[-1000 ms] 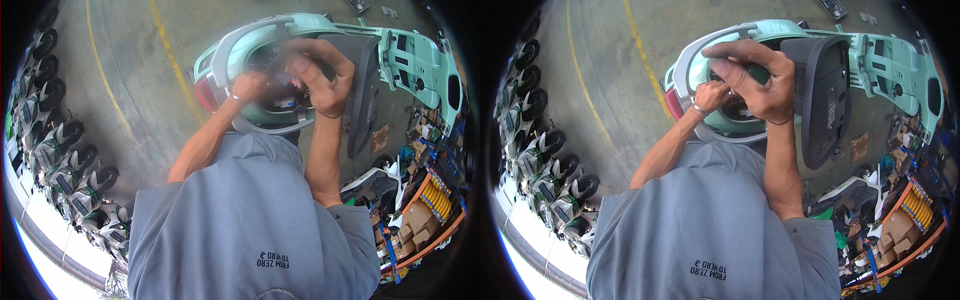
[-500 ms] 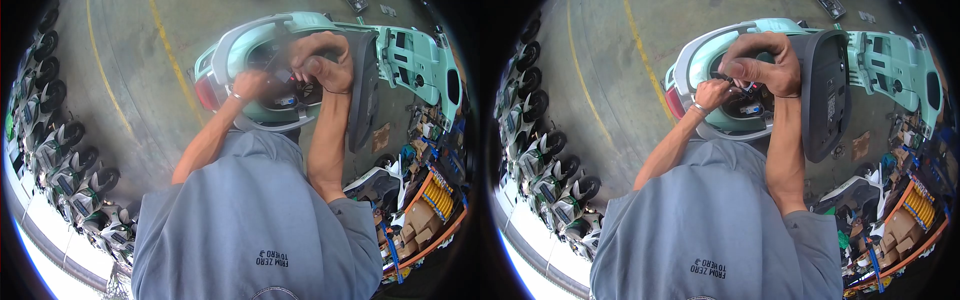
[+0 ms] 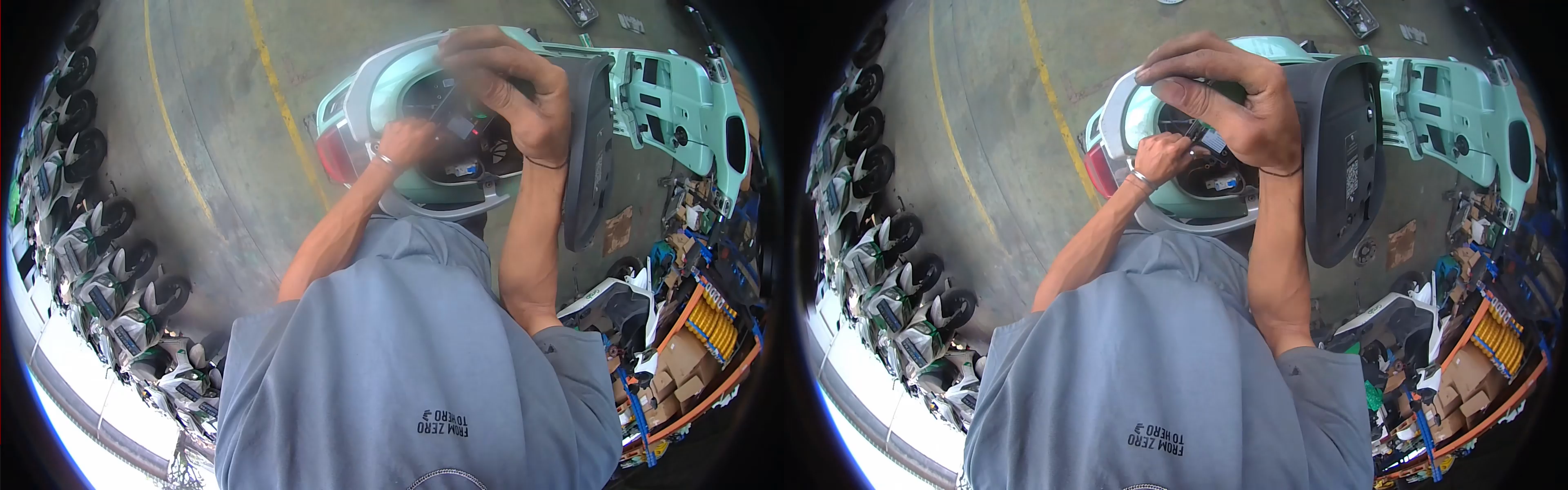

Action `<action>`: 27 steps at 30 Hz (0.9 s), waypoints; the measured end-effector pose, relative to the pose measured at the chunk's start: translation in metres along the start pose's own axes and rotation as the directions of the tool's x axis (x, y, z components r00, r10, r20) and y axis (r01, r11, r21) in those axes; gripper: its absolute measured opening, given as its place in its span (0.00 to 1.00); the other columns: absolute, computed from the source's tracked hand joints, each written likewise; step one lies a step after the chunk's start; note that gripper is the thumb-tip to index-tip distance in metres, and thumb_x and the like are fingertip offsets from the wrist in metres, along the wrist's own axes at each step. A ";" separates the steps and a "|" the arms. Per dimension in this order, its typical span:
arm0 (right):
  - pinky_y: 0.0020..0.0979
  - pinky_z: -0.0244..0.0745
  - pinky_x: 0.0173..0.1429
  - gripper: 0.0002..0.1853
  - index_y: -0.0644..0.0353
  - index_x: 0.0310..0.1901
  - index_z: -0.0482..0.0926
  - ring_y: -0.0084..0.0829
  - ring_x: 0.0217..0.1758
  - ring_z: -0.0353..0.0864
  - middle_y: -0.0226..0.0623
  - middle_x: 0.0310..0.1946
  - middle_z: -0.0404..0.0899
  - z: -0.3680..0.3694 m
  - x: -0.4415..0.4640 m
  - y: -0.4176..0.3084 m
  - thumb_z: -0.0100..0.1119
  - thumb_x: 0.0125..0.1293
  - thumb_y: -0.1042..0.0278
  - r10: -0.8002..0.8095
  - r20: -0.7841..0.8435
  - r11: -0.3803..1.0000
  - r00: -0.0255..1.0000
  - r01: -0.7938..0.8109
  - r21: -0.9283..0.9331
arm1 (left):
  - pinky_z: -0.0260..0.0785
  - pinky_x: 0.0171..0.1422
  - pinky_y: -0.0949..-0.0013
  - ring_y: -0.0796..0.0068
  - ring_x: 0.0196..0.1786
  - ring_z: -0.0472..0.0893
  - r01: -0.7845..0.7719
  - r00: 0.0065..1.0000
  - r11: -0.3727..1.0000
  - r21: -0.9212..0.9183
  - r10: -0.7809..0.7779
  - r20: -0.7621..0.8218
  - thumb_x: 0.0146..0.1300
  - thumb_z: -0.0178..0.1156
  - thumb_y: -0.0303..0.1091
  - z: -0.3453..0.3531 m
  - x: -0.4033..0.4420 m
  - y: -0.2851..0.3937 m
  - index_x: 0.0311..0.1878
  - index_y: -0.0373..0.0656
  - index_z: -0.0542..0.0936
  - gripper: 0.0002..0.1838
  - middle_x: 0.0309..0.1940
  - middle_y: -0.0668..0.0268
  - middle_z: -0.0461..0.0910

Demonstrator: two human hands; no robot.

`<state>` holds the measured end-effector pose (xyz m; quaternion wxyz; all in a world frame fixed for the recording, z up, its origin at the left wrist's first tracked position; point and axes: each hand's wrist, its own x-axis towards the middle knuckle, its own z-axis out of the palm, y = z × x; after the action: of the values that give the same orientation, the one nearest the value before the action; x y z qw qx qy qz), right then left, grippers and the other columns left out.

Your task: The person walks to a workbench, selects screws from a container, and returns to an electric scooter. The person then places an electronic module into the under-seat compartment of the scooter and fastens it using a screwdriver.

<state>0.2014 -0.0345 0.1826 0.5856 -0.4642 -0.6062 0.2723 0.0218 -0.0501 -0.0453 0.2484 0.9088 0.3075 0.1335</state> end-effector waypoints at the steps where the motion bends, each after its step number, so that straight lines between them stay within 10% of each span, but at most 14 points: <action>1: 0.22 0.72 0.36 0.09 0.62 0.46 0.86 0.18 0.30 0.77 0.31 0.31 0.84 -0.008 -0.003 0.000 0.66 0.65 0.72 0.153 0.134 0.964 0.979 -0.177 0.198 | 0.74 0.30 0.59 0.63 0.28 0.82 0.001 1.000 1.000 0.004 -0.001 -0.002 0.57 0.66 0.47 0.002 0.001 -0.002 0.27 0.46 0.79 0.15 0.22 0.65 0.80; 3: 0.22 0.72 0.35 0.09 0.62 0.46 0.86 0.18 0.28 0.77 0.31 0.31 0.84 -0.006 -0.010 -0.003 0.65 0.64 0.73 0.277 0.287 0.854 0.917 -0.372 0.364 | 0.74 0.30 0.59 0.63 0.27 0.82 -0.005 1.000 1.000 0.003 0.005 0.002 0.58 0.66 0.48 0.000 -0.001 0.000 0.27 0.46 0.79 0.15 0.22 0.65 0.80; 7: 0.20 0.72 0.33 0.10 0.63 0.47 0.85 0.15 0.26 0.78 0.32 0.34 0.86 0.026 -0.020 -0.011 0.63 0.65 0.77 0.390 -0.173 0.912 0.904 -0.355 0.204 | 0.74 0.28 0.57 0.63 0.29 0.83 -0.034 0.999 0.999 -0.003 0.034 -0.008 0.55 0.65 0.44 0.000 -0.002 -0.004 0.33 0.49 0.82 0.10 0.26 0.64 0.82; 9: 0.20 0.70 0.30 0.08 0.62 0.45 0.85 0.14 0.24 0.75 0.32 0.34 0.86 0.045 -0.027 -0.005 0.63 0.65 0.77 0.101 -0.504 0.989 0.858 -0.142 -0.043 | 0.74 0.28 0.57 0.63 0.29 0.83 -0.044 0.999 0.999 0.000 0.044 -0.013 0.54 0.65 0.43 -0.001 -0.001 -0.007 0.33 0.49 0.82 0.09 0.25 0.64 0.82; 13: 0.20 0.59 0.23 0.12 0.66 0.53 0.77 0.16 0.18 0.67 0.29 0.19 0.73 0.060 -0.028 -0.006 0.57 0.69 0.77 -0.001 -0.659 0.969 0.752 -0.161 -0.186 | 0.73 0.28 0.57 0.62 0.29 0.82 -0.083 0.996 0.996 -0.007 0.083 -0.043 0.51 0.65 0.40 0.003 -0.002 -0.011 0.32 0.48 0.81 0.09 0.24 0.65 0.81; 17: 0.20 0.62 0.27 0.15 0.66 0.56 0.76 0.15 0.20 0.69 0.29 0.21 0.74 0.058 -0.021 -0.012 0.60 0.69 0.74 0.101 -0.576 0.969 0.811 -0.210 -0.126 | 0.73 0.29 0.59 0.64 0.26 0.81 -0.075 0.993 0.997 0.014 0.076 -0.086 0.53 0.64 0.40 -0.002 -0.001 -0.004 0.24 0.46 0.76 0.10 0.19 0.66 0.77; 21: 0.24 0.72 0.40 0.13 0.65 0.48 0.85 0.18 0.33 0.77 0.29 0.28 0.81 0.008 -0.012 -0.007 0.67 0.63 0.69 0.222 0.264 0.927 0.939 -0.287 0.241 | 0.72 0.28 0.60 0.64 0.25 0.81 -0.071 0.993 0.997 0.016 0.072 -0.097 0.55 0.66 0.42 0.002 -0.002 -0.002 0.24 0.46 0.77 0.13 0.19 0.65 0.78; 25: 0.22 0.72 0.37 0.10 0.65 0.45 0.85 0.19 0.31 0.78 0.30 0.29 0.83 0.014 -0.021 -0.010 0.65 0.63 0.75 0.327 0.151 0.887 0.933 -0.358 0.293 | 0.73 0.28 0.59 0.62 0.25 0.81 -0.075 0.995 0.997 0.002 0.075 -0.071 0.55 0.67 0.44 0.000 -0.002 -0.001 0.26 0.46 0.78 0.13 0.20 0.65 0.79; 27: 0.19 0.70 0.32 0.07 0.64 0.41 0.86 0.19 0.26 0.76 0.30 0.28 0.83 0.035 -0.026 -0.019 0.62 0.62 0.79 0.318 -0.291 0.946 0.902 -0.281 0.161 | 0.73 0.30 0.57 0.60 0.26 0.81 -0.067 0.994 0.998 0.008 0.067 -0.088 0.54 0.66 0.42 -0.002 -0.002 -0.001 0.26 0.46 0.78 0.11 0.20 0.63 0.79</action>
<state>0.1597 -0.0575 0.1812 0.6511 -0.5546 -0.4104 0.3164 0.0192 -0.0495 -0.0447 0.2277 0.9124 0.2878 0.1812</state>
